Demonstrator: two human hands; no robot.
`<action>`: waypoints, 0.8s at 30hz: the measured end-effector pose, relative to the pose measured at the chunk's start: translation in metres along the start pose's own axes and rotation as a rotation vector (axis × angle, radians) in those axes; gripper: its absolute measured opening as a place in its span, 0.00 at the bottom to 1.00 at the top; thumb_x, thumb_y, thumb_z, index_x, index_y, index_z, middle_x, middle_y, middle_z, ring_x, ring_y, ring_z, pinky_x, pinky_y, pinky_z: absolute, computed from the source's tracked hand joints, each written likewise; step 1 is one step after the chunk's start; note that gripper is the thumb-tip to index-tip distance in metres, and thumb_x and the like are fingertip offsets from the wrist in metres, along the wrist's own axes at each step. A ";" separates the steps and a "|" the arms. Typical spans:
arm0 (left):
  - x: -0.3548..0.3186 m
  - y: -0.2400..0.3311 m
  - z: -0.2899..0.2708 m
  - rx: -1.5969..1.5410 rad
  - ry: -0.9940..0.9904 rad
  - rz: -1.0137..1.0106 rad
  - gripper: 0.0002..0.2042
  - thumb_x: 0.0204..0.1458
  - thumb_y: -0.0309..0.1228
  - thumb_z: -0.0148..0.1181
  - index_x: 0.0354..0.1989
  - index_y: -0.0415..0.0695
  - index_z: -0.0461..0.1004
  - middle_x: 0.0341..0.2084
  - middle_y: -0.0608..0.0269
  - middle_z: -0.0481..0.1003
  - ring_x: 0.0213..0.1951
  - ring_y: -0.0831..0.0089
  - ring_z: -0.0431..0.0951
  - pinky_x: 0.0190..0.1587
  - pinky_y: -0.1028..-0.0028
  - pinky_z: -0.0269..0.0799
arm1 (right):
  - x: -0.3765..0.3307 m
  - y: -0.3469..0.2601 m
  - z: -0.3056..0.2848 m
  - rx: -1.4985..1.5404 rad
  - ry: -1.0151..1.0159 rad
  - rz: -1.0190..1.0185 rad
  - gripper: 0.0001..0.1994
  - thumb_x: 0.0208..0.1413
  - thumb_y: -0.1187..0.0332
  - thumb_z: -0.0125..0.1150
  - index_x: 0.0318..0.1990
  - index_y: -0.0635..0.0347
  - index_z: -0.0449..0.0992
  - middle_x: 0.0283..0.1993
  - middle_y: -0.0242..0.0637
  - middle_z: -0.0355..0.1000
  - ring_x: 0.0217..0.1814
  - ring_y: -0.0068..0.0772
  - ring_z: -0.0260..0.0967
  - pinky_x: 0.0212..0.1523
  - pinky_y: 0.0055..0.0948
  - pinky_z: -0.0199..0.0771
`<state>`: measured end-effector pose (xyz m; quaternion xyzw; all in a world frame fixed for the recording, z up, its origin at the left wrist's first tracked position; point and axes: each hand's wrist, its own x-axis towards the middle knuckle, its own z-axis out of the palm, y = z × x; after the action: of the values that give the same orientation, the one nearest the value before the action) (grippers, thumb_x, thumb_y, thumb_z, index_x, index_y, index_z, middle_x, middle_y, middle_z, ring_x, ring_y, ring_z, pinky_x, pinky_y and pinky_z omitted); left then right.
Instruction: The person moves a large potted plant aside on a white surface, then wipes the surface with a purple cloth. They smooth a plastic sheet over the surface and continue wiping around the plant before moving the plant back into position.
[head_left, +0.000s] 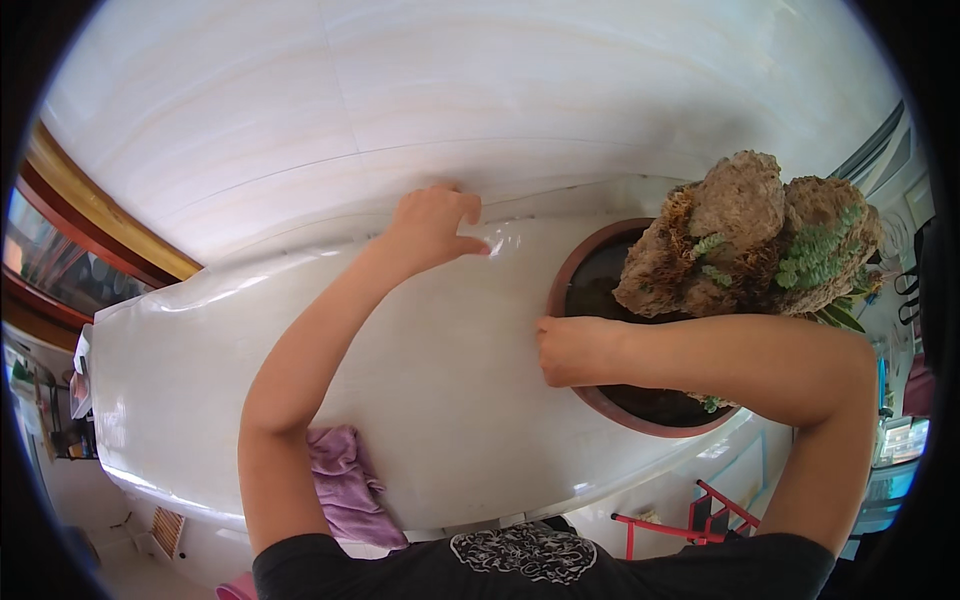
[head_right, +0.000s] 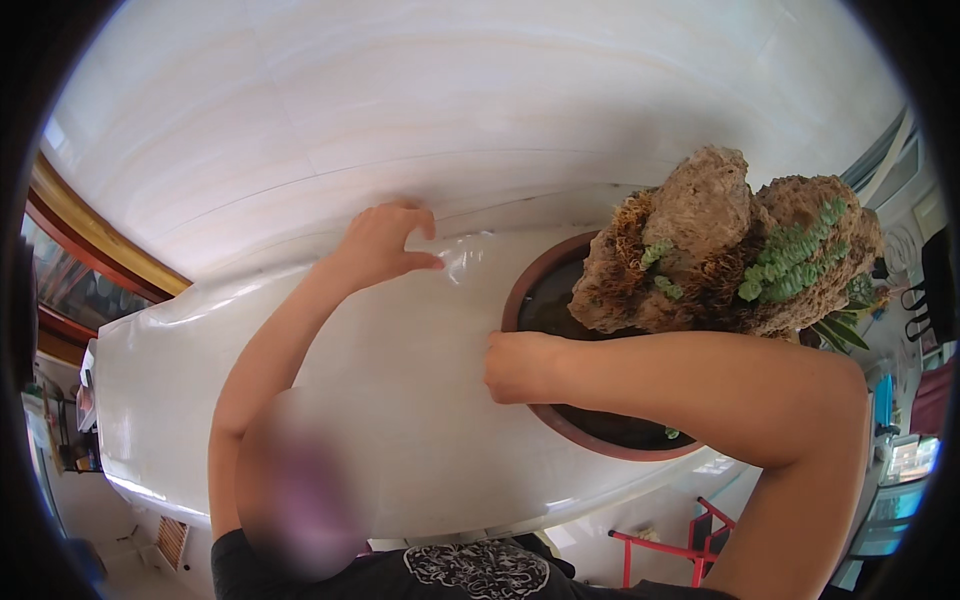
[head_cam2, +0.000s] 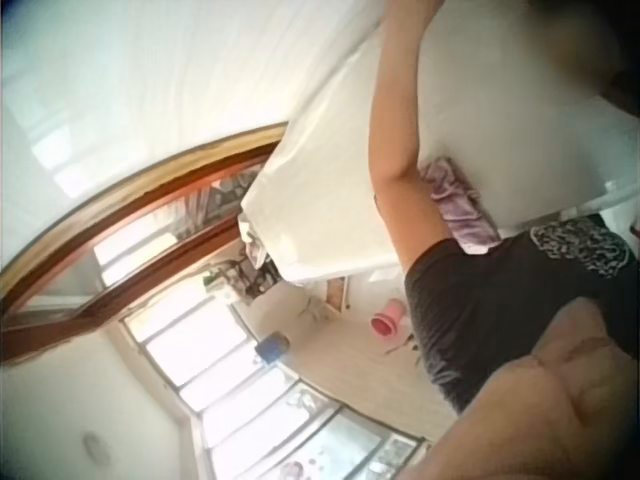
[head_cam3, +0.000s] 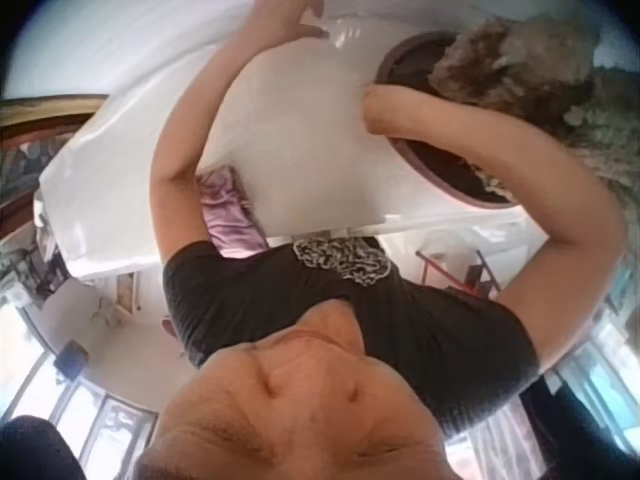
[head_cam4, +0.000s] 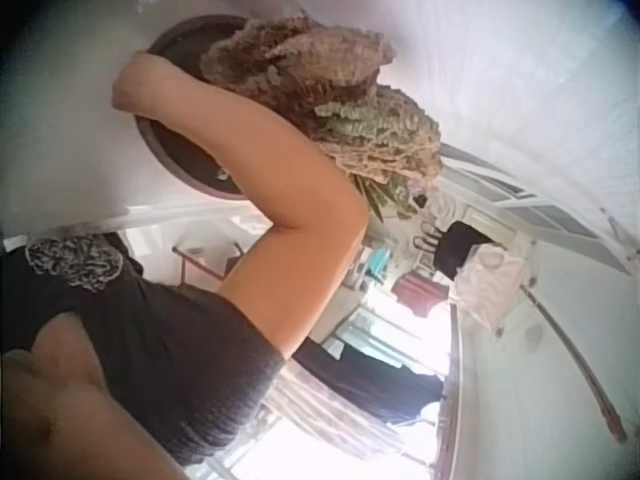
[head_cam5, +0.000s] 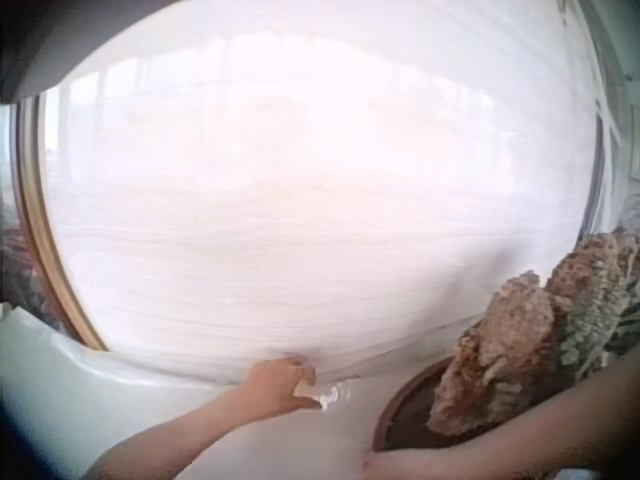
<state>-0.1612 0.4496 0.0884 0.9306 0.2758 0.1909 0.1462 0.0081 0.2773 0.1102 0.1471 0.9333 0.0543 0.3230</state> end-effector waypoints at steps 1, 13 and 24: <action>-0.004 -0.002 -0.004 0.016 -0.068 -0.022 0.12 0.41 0.29 0.71 0.34 0.45 0.76 0.30 0.58 0.77 0.36 0.60 0.77 0.34 0.62 0.71 | 0.000 0.000 0.000 0.001 -0.008 0.006 0.05 0.47 0.70 0.59 0.25 0.48 0.80 0.26 0.22 0.75 0.34 0.29 0.73 0.43 0.28 0.65; -0.043 -0.046 0.007 0.262 -0.125 -0.329 0.13 0.41 0.16 0.59 0.36 0.45 0.76 0.27 0.62 0.79 0.32 0.57 0.78 0.47 0.58 0.71 | 0.001 -0.004 -0.009 -0.066 -0.117 0.046 0.03 0.48 0.66 0.61 0.28 0.45 0.81 0.29 0.21 0.77 0.37 0.27 0.74 0.44 0.26 0.63; -0.062 -0.024 0.041 0.345 0.408 -0.280 0.07 0.49 0.28 0.57 0.22 0.41 0.71 0.14 0.59 0.70 0.26 0.60 0.73 0.43 0.62 0.60 | 0.006 -0.043 -0.041 -0.108 0.244 0.613 0.12 0.49 0.68 0.57 0.41 0.58 0.79 0.45 0.36 0.74 0.49 0.36 0.70 0.59 0.37 0.60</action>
<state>-0.2029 0.4267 0.0258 0.8371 0.4535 0.3022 -0.0474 -0.0320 0.2376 0.1300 0.3961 0.8731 0.2156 0.1850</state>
